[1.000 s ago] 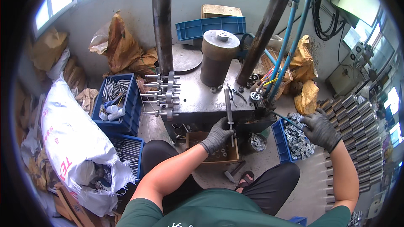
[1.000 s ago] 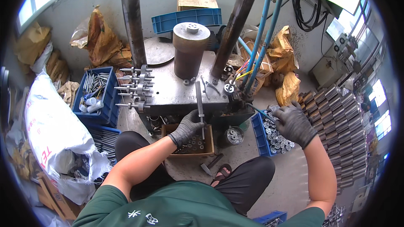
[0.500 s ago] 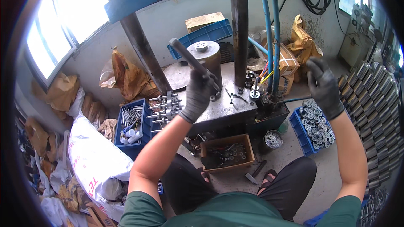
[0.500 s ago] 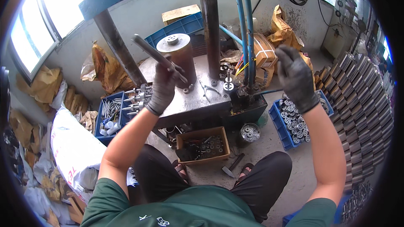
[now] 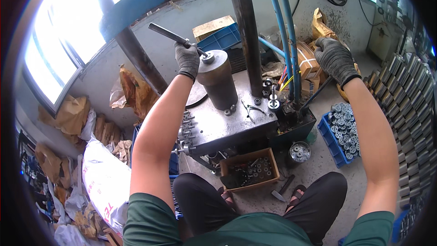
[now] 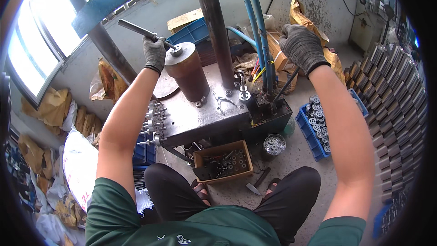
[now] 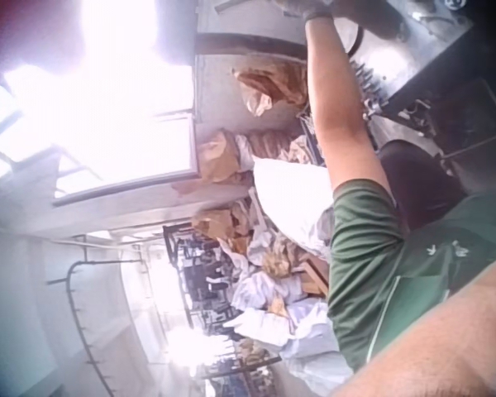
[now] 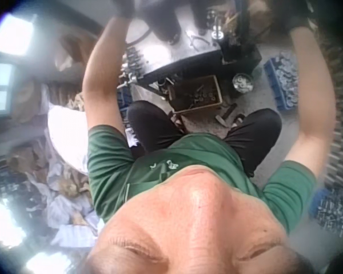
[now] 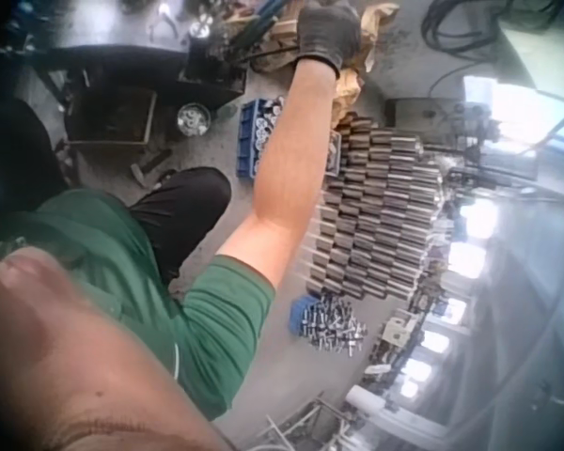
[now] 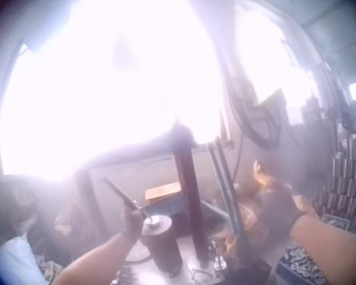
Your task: Manually assembling and inspecting small metal components using an industrial press machine.
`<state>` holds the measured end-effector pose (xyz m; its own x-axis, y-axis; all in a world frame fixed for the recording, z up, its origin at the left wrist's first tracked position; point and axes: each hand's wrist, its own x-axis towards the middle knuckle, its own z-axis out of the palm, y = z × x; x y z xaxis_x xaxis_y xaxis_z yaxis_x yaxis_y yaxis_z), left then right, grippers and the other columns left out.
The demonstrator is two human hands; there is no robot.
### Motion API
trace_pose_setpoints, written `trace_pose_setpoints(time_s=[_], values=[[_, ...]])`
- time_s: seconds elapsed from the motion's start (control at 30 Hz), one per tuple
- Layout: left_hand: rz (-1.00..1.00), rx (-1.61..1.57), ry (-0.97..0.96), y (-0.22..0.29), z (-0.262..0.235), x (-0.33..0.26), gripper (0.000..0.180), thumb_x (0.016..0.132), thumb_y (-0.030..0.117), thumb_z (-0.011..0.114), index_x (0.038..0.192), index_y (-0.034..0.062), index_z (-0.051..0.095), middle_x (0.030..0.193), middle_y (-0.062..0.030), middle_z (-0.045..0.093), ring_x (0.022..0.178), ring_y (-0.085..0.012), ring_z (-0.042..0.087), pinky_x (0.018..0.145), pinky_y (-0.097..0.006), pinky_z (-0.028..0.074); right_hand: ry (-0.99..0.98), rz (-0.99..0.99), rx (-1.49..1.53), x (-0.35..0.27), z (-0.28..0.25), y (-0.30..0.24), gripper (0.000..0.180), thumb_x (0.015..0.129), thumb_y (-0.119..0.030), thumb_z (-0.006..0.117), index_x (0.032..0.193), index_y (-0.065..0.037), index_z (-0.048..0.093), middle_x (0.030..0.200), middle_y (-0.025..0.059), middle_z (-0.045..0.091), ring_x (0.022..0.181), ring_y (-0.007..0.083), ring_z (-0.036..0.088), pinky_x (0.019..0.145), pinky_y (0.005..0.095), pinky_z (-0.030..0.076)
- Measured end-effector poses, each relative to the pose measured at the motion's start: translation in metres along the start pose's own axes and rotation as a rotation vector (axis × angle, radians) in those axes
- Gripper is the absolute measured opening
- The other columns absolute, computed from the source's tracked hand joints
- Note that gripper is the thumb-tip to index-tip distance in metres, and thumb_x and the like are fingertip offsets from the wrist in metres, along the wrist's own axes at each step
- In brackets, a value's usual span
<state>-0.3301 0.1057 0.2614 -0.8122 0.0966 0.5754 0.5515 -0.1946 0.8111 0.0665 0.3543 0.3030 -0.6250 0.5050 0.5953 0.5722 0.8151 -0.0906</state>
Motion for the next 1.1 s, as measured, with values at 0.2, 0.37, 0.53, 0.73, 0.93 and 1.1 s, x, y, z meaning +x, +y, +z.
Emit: trace_pose_setpoints(time_s=[0.2, 0.37, 0.53, 0.73, 0.93, 1.1], values=[[0.123, 0.422, -0.134, 0.011, 0.002, 0.010, 0.028, 0.087, 0.011, 0.072, 0.111, 0.0064, 0.057, 0.085, -0.0136, 0.071, 0.082, -0.0291, 0.073, 0.075, -0.041, 0.057, -0.114, 0.054, 0.004, -0.002, -0.012, -0.011, 0.034, 0.095, -0.036, 0.060, 0.106, -0.006, 0.072, 0.098, 0.0192, 0.074, 0.095, 0.0353, 0.071, 0.088, 0.0453, 0.056], [0.308, 0.616, -0.257, 0.024, 0.007, 0.010, 0.030, 0.088, 0.015, 0.073, 0.113, 0.0089, 0.058, 0.087, -0.0148, 0.073, 0.084, -0.0327, 0.073, 0.075, -0.044, 0.056, -0.152, 0.066, 0.033, -0.010, -0.018, -0.016, 0.037, 0.096, -0.038, 0.060, 0.109, -0.005, 0.072, 0.098, 0.0197, 0.073, 0.097, 0.0353, 0.071, 0.089, 0.0453, 0.056], [0.223, 0.662, -0.300, 0.022, 0.011, 0.007, 0.034, 0.089, 0.018, 0.074, 0.119, 0.0127, 0.059, 0.088, -0.0137, 0.073, 0.085, -0.0316, 0.073, 0.076, -0.043, 0.056, -0.121, 0.006, -0.008, -0.040, -0.034, -0.015, 0.041, 0.095, -0.039, 0.063, 0.115, -0.004, 0.070, 0.109, 0.0201, 0.072, 0.098, 0.0358, 0.071, 0.090, 0.0458, 0.056], [0.213, 0.548, -0.238, 0.008, 0.008, -0.004, 0.039, 0.089, 0.017, 0.074, 0.126, 0.0144, 0.058, 0.093, -0.0125, 0.073, 0.085, -0.0302, 0.072, 0.077, -0.043, 0.056, -0.246, -0.101, 0.106, -0.124, -0.060, -0.011, 0.035, 0.091, -0.029, 0.067, 0.115, -0.004, 0.069, 0.107, 0.0193, 0.072, 0.096, 0.0340, 0.072, 0.087, 0.0426, 0.058], [-0.016, 0.258, -0.269, -0.005, 0.013, -0.022, 0.021, 0.100, 0.021, 0.065, 0.116, 0.0078, 0.064, 0.089, -0.0115, 0.071, 0.078, -0.0213, 0.067, 0.079, -0.037, 0.054, -0.677, -0.234, 0.213, -0.218, -0.060, 0.004, 0.033, 0.084, -0.026, 0.067, 0.108, -0.003, 0.070, 0.093, 0.0209, 0.070, 0.087, 0.0394, 0.069, 0.080, 0.0465, 0.057], [-0.026, 0.219, -0.266, -0.017, 0.011, -0.015, 0.023, 0.102, 0.025, 0.062, 0.110, 0.0051, 0.069, 0.085, -0.0106, 0.071, 0.077, -0.0193, 0.066, 0.075, -0.035, 0.053, -0.641, -0.123, 0.208, -0.252, -0.058, -0.013, 0.018, 0.082, -0.021, 0.068, 0.084, -0.004, 0.072, 0.080, 0.0191, 0.069, 0.079, 0.0387, 0.069, 0.075, 0.0470, 0.056]])
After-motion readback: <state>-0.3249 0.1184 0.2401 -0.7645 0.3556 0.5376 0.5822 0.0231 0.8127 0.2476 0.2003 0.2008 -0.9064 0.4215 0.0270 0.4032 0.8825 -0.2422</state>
